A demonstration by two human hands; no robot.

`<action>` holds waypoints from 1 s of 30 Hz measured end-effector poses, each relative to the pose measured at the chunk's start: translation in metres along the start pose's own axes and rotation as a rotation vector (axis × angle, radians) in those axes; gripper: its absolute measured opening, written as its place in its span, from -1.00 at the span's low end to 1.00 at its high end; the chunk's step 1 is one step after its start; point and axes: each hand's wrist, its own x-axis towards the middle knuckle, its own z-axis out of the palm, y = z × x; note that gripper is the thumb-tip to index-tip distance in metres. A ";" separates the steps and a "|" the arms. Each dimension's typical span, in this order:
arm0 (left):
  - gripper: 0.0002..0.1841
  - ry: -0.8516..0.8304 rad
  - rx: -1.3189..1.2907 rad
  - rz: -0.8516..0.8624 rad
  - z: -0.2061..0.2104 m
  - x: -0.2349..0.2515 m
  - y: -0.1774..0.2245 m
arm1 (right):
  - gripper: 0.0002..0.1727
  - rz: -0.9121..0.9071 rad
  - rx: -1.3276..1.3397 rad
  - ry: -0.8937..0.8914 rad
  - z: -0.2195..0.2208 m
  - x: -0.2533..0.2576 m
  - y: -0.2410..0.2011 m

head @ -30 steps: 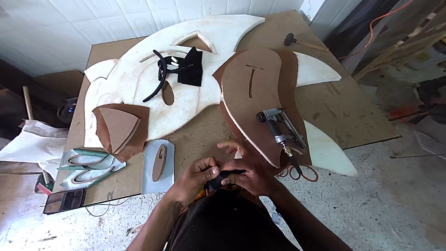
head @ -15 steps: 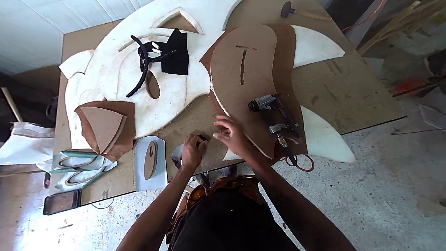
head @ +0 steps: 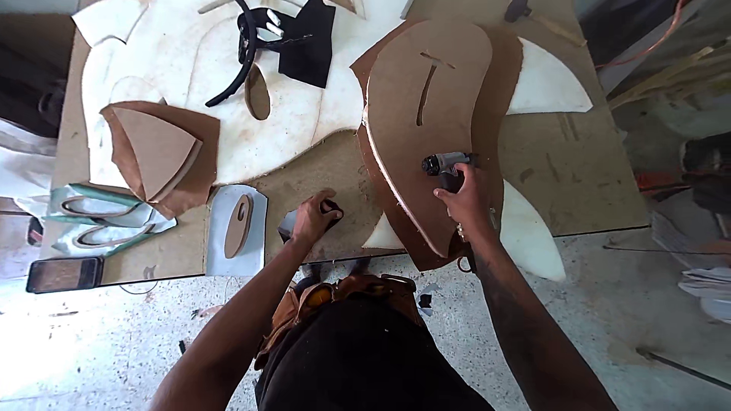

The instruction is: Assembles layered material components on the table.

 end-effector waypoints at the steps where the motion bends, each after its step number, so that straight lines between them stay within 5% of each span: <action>1: -0.52 -0.015 0.005 0.008 -0.001 0.000 -0.001 | -0.05 0.029 0.025 -0.014 -0.003 -0.001 -0.004; 7: -0.78 -0.064 0.020 0.142 -0.008 0.005 -0.009 | -0.40 0.168 0.254 -0.186 -0.047 -0.078 -0.080; 10: -0.79 -0.090 -0.008 0.150 -0.009 0.008 -0.012 | -0.56 0.105 0.298 -0.415 -0.021 -0.121 -0.121; 13: -0.78 -0.089 -0.043 0.152 -0.008 0.009 -0.017 | -0.59 -0.039 0.014 -0.516 0.035 -0.147 -0.147; 19: -0.81 -0.089 -0.052 0.171 -0.004 0.011 -0.023 | -0.53 -0.134 -0.173 -0.522 0.079 -0.144 -0.161; 26: -0.78 -0.084 -0.034 0.205 -0.003 0.010 -0.024 | -0.62 -0.133 -0.294 -0.627 0.080 -0.138 -0.177; 30: -0.81 0.067 -0.315 0.073 -0.031 0.001 -0.012 | -0.70 -0.109 -0.256 -0.620 0.068 -0.143 -0.189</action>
